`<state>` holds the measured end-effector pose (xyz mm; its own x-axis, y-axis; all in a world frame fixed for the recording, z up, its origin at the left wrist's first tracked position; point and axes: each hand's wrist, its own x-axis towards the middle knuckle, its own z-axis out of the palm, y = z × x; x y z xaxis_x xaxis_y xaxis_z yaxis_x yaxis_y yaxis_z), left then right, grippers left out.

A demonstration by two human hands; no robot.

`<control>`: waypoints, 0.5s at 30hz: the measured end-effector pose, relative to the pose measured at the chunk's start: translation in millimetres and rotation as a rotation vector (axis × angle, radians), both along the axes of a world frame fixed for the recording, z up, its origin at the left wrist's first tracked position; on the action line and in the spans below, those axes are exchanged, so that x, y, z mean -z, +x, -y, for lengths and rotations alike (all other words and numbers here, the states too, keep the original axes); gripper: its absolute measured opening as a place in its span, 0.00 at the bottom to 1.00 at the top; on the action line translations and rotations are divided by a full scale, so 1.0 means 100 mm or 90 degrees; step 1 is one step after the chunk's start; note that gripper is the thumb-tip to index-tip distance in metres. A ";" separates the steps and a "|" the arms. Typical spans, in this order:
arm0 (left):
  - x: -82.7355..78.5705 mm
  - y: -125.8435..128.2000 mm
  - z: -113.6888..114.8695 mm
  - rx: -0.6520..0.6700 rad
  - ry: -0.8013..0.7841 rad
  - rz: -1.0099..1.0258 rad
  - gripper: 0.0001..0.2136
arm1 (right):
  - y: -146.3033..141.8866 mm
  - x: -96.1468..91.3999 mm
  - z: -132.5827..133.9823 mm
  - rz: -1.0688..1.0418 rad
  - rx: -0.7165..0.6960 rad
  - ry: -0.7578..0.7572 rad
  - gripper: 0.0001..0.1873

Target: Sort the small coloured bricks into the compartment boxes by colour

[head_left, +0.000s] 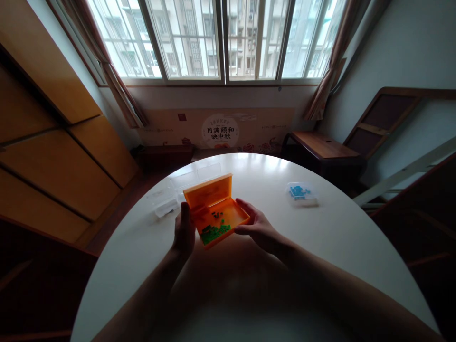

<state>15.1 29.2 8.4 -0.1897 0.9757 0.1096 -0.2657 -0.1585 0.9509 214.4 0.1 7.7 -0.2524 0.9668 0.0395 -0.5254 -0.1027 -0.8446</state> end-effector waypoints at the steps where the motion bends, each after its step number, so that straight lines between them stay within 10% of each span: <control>1: -0.02 0.00 -0.01 -0.007 -0.023 0.050 0.30 | -0.02 -0.01 0.02 -0.012 -0.018 -0.018 0.42; 7: -0.14 0.00 -0.03 0.004 -0.090 0.191 0.18 | -0.10 -0.05 0.06 -0.052 -0.023 -0.093 0.31; 15: -0.16 0.11 0.13 0.222 0.087 0.108 0.39 | -0.17 -0.03 0.02 -0.088 0.130 -0.033 0.34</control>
<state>26.3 16.3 24.1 0.1238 0.9631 0.2389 -0.4767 -0.1534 0.8656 197.0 -1.9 10.3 -0.0471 0.9988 0.0092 -0.6501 -0.0236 -0.7595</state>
